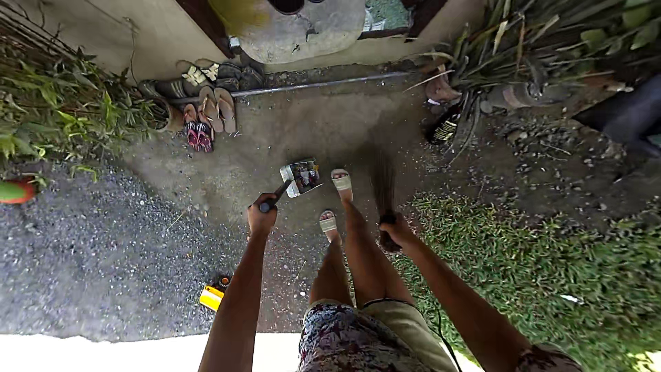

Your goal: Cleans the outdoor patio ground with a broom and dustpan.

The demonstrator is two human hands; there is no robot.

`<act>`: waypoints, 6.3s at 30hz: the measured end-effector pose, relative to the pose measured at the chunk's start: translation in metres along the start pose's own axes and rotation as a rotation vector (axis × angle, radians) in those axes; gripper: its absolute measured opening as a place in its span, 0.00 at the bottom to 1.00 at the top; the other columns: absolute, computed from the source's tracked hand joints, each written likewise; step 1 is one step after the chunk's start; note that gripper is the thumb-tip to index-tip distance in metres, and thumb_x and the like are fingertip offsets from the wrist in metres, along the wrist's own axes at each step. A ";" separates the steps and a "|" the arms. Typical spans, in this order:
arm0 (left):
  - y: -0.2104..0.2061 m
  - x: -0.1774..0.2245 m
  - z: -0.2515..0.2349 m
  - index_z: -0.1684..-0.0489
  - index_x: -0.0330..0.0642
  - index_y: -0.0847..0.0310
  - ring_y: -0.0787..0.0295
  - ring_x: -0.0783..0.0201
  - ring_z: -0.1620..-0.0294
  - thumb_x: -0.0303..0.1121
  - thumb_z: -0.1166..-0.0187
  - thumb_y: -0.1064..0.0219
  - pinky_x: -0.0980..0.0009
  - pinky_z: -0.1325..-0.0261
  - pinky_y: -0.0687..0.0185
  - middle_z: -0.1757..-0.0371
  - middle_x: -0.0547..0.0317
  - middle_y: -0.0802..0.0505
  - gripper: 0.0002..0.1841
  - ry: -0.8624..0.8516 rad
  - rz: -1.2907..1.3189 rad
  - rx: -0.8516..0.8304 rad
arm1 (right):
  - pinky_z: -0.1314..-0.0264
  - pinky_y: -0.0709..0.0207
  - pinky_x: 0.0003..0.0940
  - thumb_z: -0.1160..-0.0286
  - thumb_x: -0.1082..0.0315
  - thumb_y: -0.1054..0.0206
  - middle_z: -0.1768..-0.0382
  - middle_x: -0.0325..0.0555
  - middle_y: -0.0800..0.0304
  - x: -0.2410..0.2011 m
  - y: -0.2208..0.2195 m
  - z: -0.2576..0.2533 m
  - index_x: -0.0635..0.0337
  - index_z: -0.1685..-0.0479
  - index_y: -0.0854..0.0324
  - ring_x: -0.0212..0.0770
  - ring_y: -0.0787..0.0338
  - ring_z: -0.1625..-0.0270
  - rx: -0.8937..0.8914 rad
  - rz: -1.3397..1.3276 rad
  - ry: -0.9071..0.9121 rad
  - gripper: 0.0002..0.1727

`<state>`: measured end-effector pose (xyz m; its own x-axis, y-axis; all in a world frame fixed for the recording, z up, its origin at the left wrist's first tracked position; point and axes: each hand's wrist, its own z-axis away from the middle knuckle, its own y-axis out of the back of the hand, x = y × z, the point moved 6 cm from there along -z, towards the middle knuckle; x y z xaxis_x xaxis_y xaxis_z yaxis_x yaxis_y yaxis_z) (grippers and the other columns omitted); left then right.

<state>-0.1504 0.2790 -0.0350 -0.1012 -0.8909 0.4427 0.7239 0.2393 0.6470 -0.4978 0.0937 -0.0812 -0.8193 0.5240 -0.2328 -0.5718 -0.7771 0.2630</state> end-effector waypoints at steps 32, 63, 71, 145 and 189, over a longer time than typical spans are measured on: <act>-0.021 -0.024 0.021 0.45 0.26 0.13 0.10 0.49 0.39 0.13 0.36 0.34 0.52 0.30 0.22 0.42 0.36 0.07 0.18 -0.311 -0.103 -0.107 | 0.25 0.31 0.65 0.28 0.71 0.29 0.19 0.76 0.40 0.115 -0.116 0.063 0.60 0.09 0.53 0.70 0.31 0.21 -0.040 -0.632 -0.214 0.47; -0.018 -0.136 0.069 0.37 0.24 0.19 0.13 0.57 0.44 0.15 0.31 0.28 0.61 0.36 0.20 0.42 0.37 0.10 0.21 0.188 0.378 0.129 | 0.18 0.35 0.62 0.31 0.68 0.25 0.13 0.78 0.54 0.044 -0.131 0.036 0.64 0.07 0.58 0.72 0.38 0.15 -0.361 0.459 0.127 0.53; -0.012 -0.108 0.065 0.36 0.28 0.18 0.14 0.52 0.36 0.18 0.30 0.26 0.55 0.30 0.22 0.38 0.38 0.10 0.21 0.122 0.252 0.026 | 0.17 0.34 0.52 0.31 0.80 0.31 0.13 0.65 0.41 0.094 -0.057 0.109 0.60 0.07 0.51 0.58 0.31 0.16 -0.513 0.154 0.182 0.48; -1.009 0.605 0.642 0.44 0.34 0.15 0.11 0.39 0.41 0.27 0.26 0.25 0.40 0.37 0.19 0.43 0.36 0.10 0.14 -1.263 -1.078 -0.947 | 0.69 0.20 0.42 0.18 0.64 0.41 0.46 0.58 0.17 0.844 0.574 0.187 0.38 0.08 0.50 0.45 0.16 0.68 0.066 -1.285 -0.126 0.37; -0.998 0.556 0.704 0.49 0.28 0.11 0.12 0.43 0.36 0.22 0.30 0.27 0.47 0.30 0.22 0.42 0.35 0.08 0.13 -1.581 -1.228 -1.382 | 0.48 0.21 0.50 0.12 0.66 0.41 0.34 0.63 0.26 0.725 0.305 0.125 0.49 0.06 0.59 0.51 0.17 0.47 0.554 -2.437 -0.852 0.39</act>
<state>-1.4094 -0.1832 0.0027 -0.3816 0.6051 0.6988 -0.2523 -0.7954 0.5510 -1.2715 0.2799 -0.0525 0.9859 -0.0456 -0.1607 0.1022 0.9255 0.3647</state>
